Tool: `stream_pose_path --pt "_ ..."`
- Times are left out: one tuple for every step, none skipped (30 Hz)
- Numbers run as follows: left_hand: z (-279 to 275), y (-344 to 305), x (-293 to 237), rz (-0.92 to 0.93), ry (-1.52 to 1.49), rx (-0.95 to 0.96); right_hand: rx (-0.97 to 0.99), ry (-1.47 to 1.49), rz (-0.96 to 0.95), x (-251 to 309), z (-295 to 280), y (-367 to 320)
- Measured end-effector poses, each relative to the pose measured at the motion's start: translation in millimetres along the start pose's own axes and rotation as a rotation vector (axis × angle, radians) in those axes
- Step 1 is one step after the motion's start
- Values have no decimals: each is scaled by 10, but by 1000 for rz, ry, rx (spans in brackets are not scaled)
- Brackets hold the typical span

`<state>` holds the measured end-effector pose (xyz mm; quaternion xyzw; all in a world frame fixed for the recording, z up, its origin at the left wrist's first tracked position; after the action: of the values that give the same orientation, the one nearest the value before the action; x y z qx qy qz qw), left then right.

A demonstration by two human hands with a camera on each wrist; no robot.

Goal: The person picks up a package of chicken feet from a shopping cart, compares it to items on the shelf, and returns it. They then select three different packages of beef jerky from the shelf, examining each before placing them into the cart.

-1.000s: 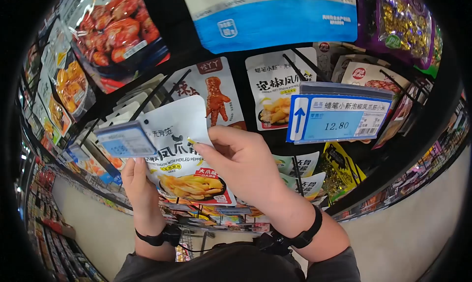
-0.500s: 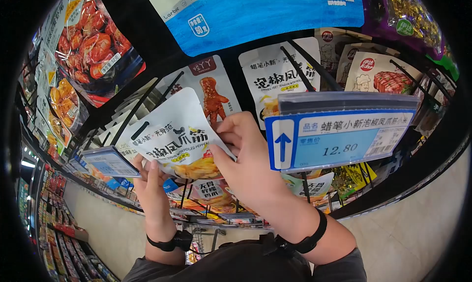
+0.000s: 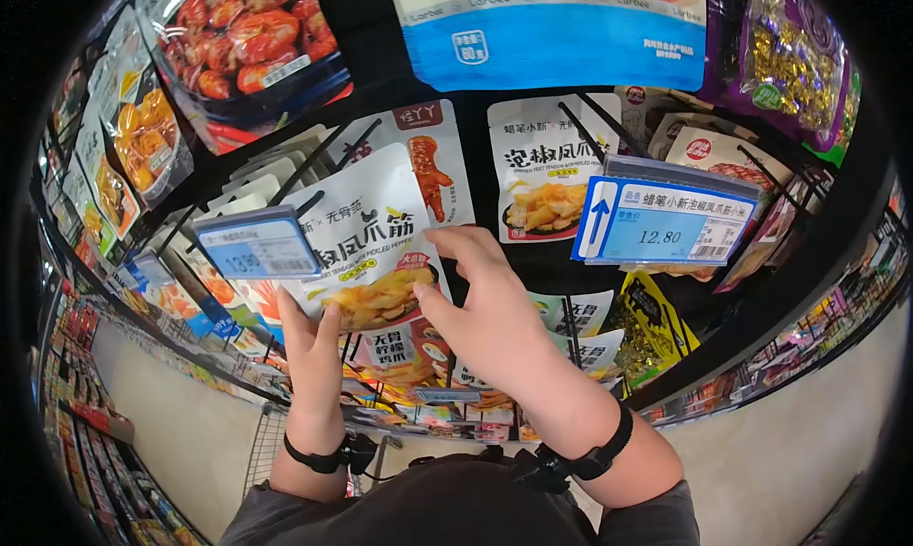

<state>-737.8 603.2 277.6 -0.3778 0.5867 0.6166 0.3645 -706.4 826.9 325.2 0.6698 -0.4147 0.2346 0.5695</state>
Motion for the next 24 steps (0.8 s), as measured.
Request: stream_pose_path --pt "26 5 -43 4 -6 -1 0 -4 8 2 -7 1" --pt "24 -4 -53 2 -10 -9 0 -7 16 5 -15 0" --pt "49 -15 -64 9 3 19 8 -10 17 13 -17 -1" --pt "81 -23 -72 17 16 48 3 -13 12 21 -32 0" --pt "91 -33 -80 33 11 35 -2 -15 8 26 -47 0" --pt "81 -39 -88 28 9 29 5 -16 10 34 -52 -4" --pt "84 -41 -100 2 -39 54 28 30 24 47 -46 -6" --pt "85 -48 -121 -21 -88 82 48 77 36 67 -43 -12" --pt "53 -67 -173 -10 -82 78 48 77 37 103 -62 -27" --pt "23 -97 -212 -9 -82 80 89 118 5 180 -55 -49" --pt "-36 -142 -270 22 -92 55 126 158 -27 261 -51 -79" --pt "-90 -198 -337 53 -104 30 120 154 -27 314 -79 -118" --pt "-131 -276 -422 65 -130 20 146 147 -95 423 -87 -170" --pt "-185 -354 -481 84 -114 3 174 140 -162 526 -95 -224" --pt "-214 -425 -538 97 -152 10 172 138 -160 574 -120 -270" --pt "-232 -492 -574 108 -186 18 191 155 -154 621 -123 -325" --pt "-237 -549 -572 106 -183 21 209 173 -148 658 -122 -380" --pt "-218 -594 -532 52 -234 53 226 191 -144 677 -116 -434" --pt "-189 -623 -498 -2 -284 84 196 206 -155 661 -141 -479" --pt "-134 -655 -506 -2 -280 88 192 208 -155 656 -171 -535" --pt "-12 -699 -458 -72 -271 101 152 214 -51 562 -247 -587" --pt "96 -743 -408 -144 -262 115 113 220 54 460 -332 -643" --pt "199 -755 -399 -160 -228 159 70 255 16 352 -412 -687" --pt "290 -760 -425 -165 -231 160 33 325 99 291 -498 -751"
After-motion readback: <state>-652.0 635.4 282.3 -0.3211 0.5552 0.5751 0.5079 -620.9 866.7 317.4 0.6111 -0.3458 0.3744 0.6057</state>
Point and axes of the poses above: each hand's wrist, its own y-axis towards the middle knuckle, its own z-axis out of the palm, x = y × z, the point moved 8 cm from there along y, towards the middle knuckle, and after that the axes turned 3 degrees about -z, right-handed, at the moved point
